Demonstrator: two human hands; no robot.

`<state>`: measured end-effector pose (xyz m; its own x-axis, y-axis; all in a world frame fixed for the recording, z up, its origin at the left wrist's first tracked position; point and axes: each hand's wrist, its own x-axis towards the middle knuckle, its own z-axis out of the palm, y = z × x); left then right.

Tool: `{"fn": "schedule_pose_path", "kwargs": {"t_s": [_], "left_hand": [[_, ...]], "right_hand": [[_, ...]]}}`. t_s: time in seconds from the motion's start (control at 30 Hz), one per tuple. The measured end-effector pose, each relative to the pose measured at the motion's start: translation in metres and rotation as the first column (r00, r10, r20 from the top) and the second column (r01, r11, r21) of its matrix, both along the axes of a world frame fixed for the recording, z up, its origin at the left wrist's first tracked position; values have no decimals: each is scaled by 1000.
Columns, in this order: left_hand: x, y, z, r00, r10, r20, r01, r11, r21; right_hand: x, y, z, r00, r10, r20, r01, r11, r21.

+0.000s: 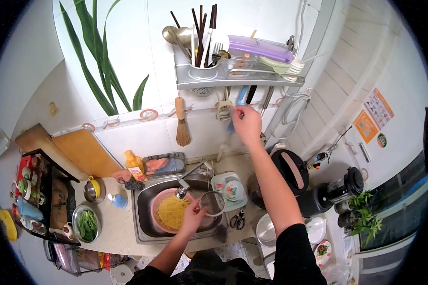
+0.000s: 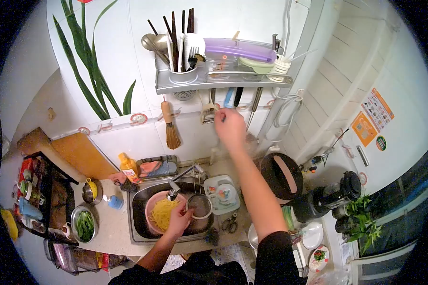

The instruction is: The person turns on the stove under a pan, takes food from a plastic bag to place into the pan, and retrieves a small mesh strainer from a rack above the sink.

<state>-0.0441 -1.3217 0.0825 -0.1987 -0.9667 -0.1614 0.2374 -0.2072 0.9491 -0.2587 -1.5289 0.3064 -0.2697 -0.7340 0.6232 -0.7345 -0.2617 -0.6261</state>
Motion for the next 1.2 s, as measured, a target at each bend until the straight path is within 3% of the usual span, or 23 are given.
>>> {"fn": "schedule_pose_path", "kwargs": {"t_s": [0.27, 0.67, 0.97, 1.17, 1.2], "left_hand": [[21, 16, 6, 999, 32, -18, -30, 996, 80], [18, 20, 18, 1000, -19, 21, 18, 998, 54], [17, 21, 23, 1000, -1, 10, 0, 998, 70], [26, 15, 5, 989, -57, 136, 48, 997, 67], [18, 16, 8, 996, 70, 47, -68, 997, -36]], "right_hand": [[10, 6, -14, 996, -81, 47, 87, 985, -147], [14, 16, -9, 993, -54, 104, 69, 988, -141], [17, 3, -22, 993, -114, 27, 116, 989, -96], [10, 11, -65, 959, 82, 272, -85, 996, 1], [4, 23, -77, 945, 157, 287, -187, 979, 82]]}}
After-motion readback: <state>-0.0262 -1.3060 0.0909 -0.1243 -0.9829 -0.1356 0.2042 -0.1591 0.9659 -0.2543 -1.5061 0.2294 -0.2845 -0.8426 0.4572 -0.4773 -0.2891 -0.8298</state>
